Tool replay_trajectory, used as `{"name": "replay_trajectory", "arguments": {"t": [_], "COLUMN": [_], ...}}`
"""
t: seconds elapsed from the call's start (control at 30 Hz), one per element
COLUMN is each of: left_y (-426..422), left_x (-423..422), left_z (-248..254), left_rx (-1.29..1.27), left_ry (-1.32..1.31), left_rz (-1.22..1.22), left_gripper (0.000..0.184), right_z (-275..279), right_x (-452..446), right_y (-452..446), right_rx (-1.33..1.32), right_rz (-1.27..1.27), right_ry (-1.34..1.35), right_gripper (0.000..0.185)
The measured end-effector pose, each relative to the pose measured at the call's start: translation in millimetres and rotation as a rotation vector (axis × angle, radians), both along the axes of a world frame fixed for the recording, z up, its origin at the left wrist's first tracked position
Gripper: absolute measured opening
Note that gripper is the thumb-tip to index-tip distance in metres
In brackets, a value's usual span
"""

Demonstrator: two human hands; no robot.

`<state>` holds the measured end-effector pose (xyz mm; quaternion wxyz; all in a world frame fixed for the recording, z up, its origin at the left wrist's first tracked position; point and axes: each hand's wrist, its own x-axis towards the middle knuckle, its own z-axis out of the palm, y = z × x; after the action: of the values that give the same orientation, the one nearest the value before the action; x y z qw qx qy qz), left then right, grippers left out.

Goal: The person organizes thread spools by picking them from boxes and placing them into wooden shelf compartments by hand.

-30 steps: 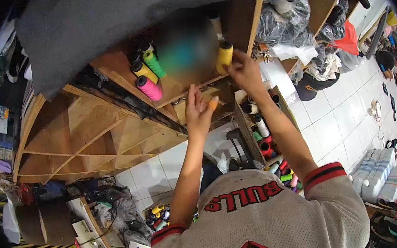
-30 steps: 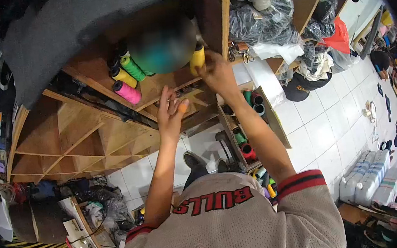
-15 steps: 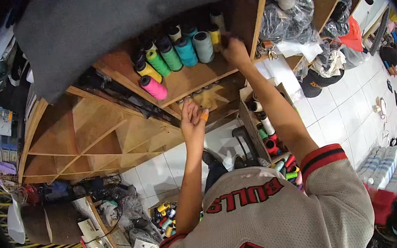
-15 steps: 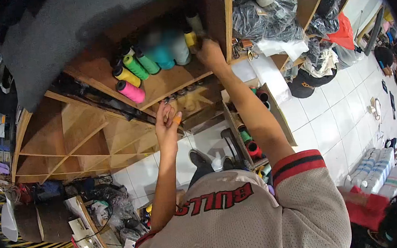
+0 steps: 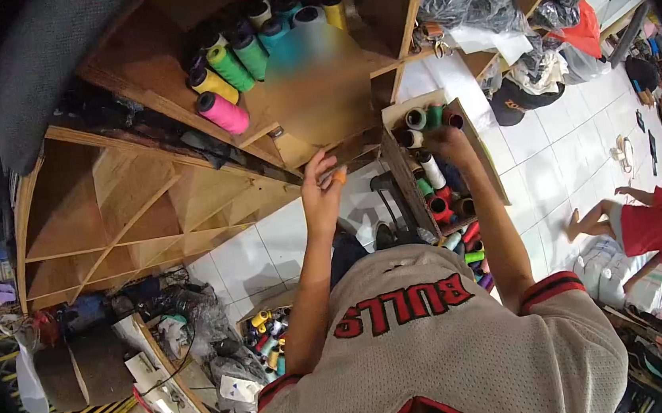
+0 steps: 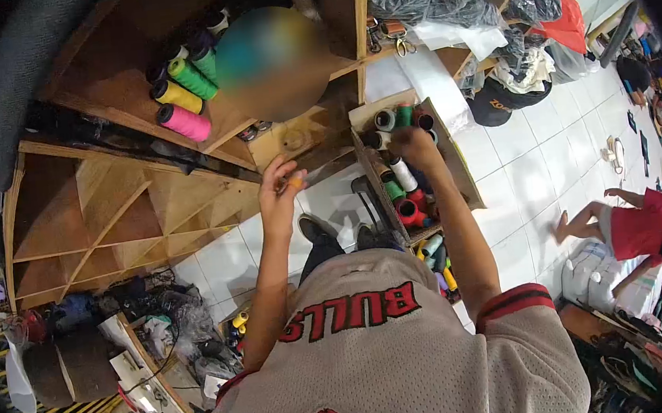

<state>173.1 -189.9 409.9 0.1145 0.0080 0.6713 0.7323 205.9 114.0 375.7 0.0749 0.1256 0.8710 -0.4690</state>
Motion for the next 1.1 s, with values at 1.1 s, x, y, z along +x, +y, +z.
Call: {"name": "replay_trajectory", "arguments": {"t": [1.1], "left_y": [11.7], "left_x": [36.8], "left_z": [0.4], "left_rx": [0.216], "left_ry": [-0.196], "left_rz": [-0.281], "left_gripper": [0.042], "right_z": [-8.0], "right_x": [-33.8], "right_y": [13.0], "right_rx": [0.813], "right_rz": [-0.226], "right_ry": [0.003], "right_gripper": [0.071]}}
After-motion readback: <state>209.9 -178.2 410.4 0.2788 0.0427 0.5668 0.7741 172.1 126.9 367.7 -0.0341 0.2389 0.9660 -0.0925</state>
